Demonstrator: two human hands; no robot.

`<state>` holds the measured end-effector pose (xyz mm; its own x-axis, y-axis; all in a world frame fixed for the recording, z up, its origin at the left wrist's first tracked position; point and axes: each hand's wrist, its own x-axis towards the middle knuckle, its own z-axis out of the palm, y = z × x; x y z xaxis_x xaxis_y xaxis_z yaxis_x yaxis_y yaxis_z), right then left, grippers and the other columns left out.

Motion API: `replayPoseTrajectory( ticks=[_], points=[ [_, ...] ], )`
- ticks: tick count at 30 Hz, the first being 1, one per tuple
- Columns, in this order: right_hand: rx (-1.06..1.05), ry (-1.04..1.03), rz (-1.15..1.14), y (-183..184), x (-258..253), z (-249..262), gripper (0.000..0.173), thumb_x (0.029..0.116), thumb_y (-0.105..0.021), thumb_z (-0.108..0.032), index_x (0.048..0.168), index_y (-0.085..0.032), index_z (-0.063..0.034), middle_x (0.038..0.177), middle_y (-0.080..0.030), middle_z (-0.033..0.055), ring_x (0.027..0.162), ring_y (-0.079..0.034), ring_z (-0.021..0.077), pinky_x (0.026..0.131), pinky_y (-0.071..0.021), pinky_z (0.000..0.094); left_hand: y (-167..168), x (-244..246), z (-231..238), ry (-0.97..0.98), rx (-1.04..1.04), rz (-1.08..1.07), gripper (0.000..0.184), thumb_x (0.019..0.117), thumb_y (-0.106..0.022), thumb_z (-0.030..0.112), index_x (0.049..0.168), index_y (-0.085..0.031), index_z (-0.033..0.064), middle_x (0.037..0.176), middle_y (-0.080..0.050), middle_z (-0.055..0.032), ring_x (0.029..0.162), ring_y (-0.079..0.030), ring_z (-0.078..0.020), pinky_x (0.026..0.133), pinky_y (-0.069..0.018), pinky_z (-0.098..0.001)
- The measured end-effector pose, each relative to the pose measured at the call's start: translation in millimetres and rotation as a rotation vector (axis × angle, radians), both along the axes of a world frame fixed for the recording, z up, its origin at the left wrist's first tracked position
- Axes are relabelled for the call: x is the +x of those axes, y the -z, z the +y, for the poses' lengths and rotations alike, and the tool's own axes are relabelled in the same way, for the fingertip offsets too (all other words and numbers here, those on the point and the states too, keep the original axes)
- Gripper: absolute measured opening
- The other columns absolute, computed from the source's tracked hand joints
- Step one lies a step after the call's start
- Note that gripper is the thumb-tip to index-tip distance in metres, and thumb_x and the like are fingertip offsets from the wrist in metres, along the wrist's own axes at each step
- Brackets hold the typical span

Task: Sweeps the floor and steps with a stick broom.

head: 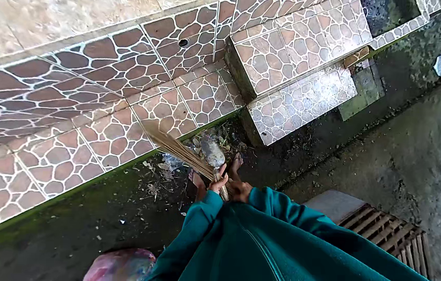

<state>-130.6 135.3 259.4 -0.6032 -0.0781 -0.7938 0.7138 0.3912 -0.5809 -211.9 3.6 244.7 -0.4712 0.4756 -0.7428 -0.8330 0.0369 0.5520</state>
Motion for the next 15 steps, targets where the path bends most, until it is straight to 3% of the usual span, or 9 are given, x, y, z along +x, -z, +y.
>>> replayPoseTrajectory(
  ticks=[2, 4, 6, 9, 11, 15],
  points=[
    [0.052, -0.077, 0.005, -8, -11, 2, 0.071, 0.0958, -0.070, -0.020, 0.158, -0.039, -0.0086, 0.147, -0.052, 0.0295, 0.133, -0.053, 0.0462, 0.113, -0.0395, 0.0602, 19, 1, 0, -0.091, -0.065, 0.032, 0.051, 0.0935, -0.048, -0.002, 0.144, -0.042, -0.0091, 0.135, -0.058, -0.0135, 0.105, -0.059, -0.0044, 0.093, -0.0475, -0.0200],
    [0.111, -0.057, 0.083, -12, -16, -2, 0.062, 0.0958, -0.067, -0.020, 0.153, -0.048, -0.0057, 0.151, -0.046, 0.0299, 0.137, -0.046, 0.0465, 0.116, -0.0366, 0.0562, 33, 1, -4, -0.121, -0.081, 0.082, 0.052, 0.0945, -0.049, 0.003, 0.144, -0.043, -0.0091, 0.143, -0.054, -0.0153, 0.119, -0.055, -0.0062, 0.102, -0.0428, -0.0221],
    [0.083, 0.054, 0.125, -9, -18, -9, 0.058, 0.0934, -0.071, -0.021, 0.144, -0.056, 0.0020, 0.145, -0.051, 0.0310, 0.134, -0.051, 0.0438, 0.115, -0.0399, 0.0526, 36, 4, -1, -0.126, -0.098, 0.121, 0.053, 0.0959, -0.049, 0.007, 0.146, -0.042, -0.0096, 0.149, -0.050, -0.0181, 0.129, -0.050, -0.0074, 0.107, -0.0390, -0.0226],
    [-0.026, 0.185, 0.084, 6, -29, -7, 0.063, 0.0887, -0.076, -0.021, 0.143, -0.056, 0.0040, 0.142, -0.053, 0.0317, 0.132, -0.052, 0.0417, 0.114, -0.0394, 0.0533, 18, 7, 8, -0.135, -0.104, 0.119, 0.053, 0.0985, -0.046, 0.010, 0.146, -0.041, -0.0121, 0.152, -0.047, -0.0212, 0.134, -0.048, -0.0100, 0.111, -0.0367, -0.0245],
    [-0.080, 0.223, 0.112, 12, -35, -8, 0.057, 0.0836, -0.075, -0.011, 0.136, -0.062, 0.0071, 0.140, -0.053, 0.0329, 0.131, -0.050, 0.0416, 0.113, -0.0378, 0.0529, 9, 9, 11, -0.175, -0.139, 0.107, 0.051, 0.0999, -0.043, 0.009, 0.145, -0.040, -0.0148, 0.150, -0.047, -0.0236, 0.131, -0.048, -0.0092, 0.110, -0.0365, -0.0223],
    [-0.070, 0.340, 0.146, 18, -39, -8, 0.051, 0.0791, -0.075, -0.003, 0.128, -0.065, 0.0097, 0.131, -0.060, 0.0297, 0.121, -0.059, 0.0344, 0.107, -0.0466, 0.0452, 21, 17, 11, -0.152, -0.273, 0.086, 0.047, 0.1022, -0.047, 0.016, 0.137, -0.047, -0.0157, 0.140, -0.051, -0.0284, 0.123, -0.052, -0.0144, 0.106, -0.0397, -0.0250]
  ],
)
